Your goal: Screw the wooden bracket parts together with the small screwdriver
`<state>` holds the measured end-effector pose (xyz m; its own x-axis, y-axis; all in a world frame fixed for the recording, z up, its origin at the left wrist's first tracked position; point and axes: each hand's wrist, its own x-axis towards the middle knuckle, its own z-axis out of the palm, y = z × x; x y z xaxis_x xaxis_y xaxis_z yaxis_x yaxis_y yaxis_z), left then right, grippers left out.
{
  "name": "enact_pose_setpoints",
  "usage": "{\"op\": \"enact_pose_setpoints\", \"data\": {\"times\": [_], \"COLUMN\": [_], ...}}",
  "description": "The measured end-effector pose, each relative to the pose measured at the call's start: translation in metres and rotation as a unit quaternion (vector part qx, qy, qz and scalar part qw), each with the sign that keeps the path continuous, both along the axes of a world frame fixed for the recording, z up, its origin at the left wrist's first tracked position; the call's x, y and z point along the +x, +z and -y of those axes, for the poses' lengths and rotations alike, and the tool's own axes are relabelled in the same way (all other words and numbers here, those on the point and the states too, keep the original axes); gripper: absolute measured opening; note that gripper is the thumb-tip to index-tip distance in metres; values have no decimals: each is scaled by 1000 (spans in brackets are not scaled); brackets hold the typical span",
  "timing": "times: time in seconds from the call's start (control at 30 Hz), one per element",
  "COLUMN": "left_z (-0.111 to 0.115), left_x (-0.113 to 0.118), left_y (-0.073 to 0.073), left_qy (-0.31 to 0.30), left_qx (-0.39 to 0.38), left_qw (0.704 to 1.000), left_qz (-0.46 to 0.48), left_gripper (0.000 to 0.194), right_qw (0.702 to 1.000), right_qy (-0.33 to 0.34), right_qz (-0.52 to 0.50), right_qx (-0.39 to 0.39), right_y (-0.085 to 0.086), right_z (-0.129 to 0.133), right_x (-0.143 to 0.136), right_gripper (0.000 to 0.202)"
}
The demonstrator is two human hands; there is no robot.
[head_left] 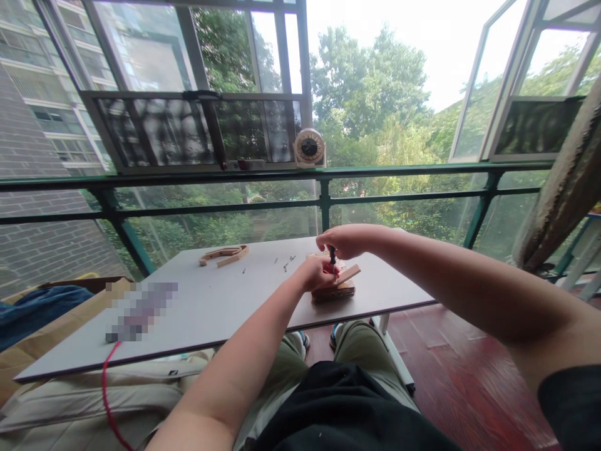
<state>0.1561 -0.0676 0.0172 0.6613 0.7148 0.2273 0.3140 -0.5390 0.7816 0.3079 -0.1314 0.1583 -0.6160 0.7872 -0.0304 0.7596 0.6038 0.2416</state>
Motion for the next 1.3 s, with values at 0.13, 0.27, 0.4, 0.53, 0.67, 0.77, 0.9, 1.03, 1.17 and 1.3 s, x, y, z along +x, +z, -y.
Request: {"op": "enact_pose_setpoints", "data": {"times": [0.13, 0.27, 0.4, 0.53, 0.67, 0.77, 0.9, 1.03, 1.17, 1.3], "left_z": [2, 5, 6, 4, 0, -3, -2, 4, 6, 3], "left_x": [1, 4, 3, -2, -2, 0, 1, 0, 0, 1], "left_y": [2, 3, 4, 5, 0, -3, -1, 6, 9, 7], "left_qy": [-5, 8, 10, 11, 4, 31, 66, 80, 64, 49], "left_qx": [-15, -30, -20, 24, -2, -5, 42, 52, 35, 36], "left_qw": [1000, 1000, 1000, 998, 1000, 1000, 997, 995, 997, 998], "left_qz": [4, 3, -12, -48, -28, 5, -4, -30, -8, 11], "left_gripper": [10, 9, 8, 22, 36, 34, 37, 26, 29, 29], "right_qw": [997, 998, 998, 998, 995, 993, 993, 995, 992, 986], "right_qy": [-27, -35, -48, -52, -88, -109, -100, -72, -80, -99], "right_qz": [72, 48, 28, 23, 41, 49, 42, 42, 80, 111], "right_qx": [-1, -32, -35, -24, -22, -21, -37, -52, -52, -70], "right_y": [3, 0, -2, -3, -5, -8, -10, -8, -5, -2], "right_z": [-4, -11, -14, -15, -16, -17, -16, -8, -5, -7], "right_x": [-7, -9, -7, -6, -12, -16, -18, -19, -22, -25], "right_gripper": [41, 36, 31, 32, 38, 39, 34, 37, 28, 23]}}
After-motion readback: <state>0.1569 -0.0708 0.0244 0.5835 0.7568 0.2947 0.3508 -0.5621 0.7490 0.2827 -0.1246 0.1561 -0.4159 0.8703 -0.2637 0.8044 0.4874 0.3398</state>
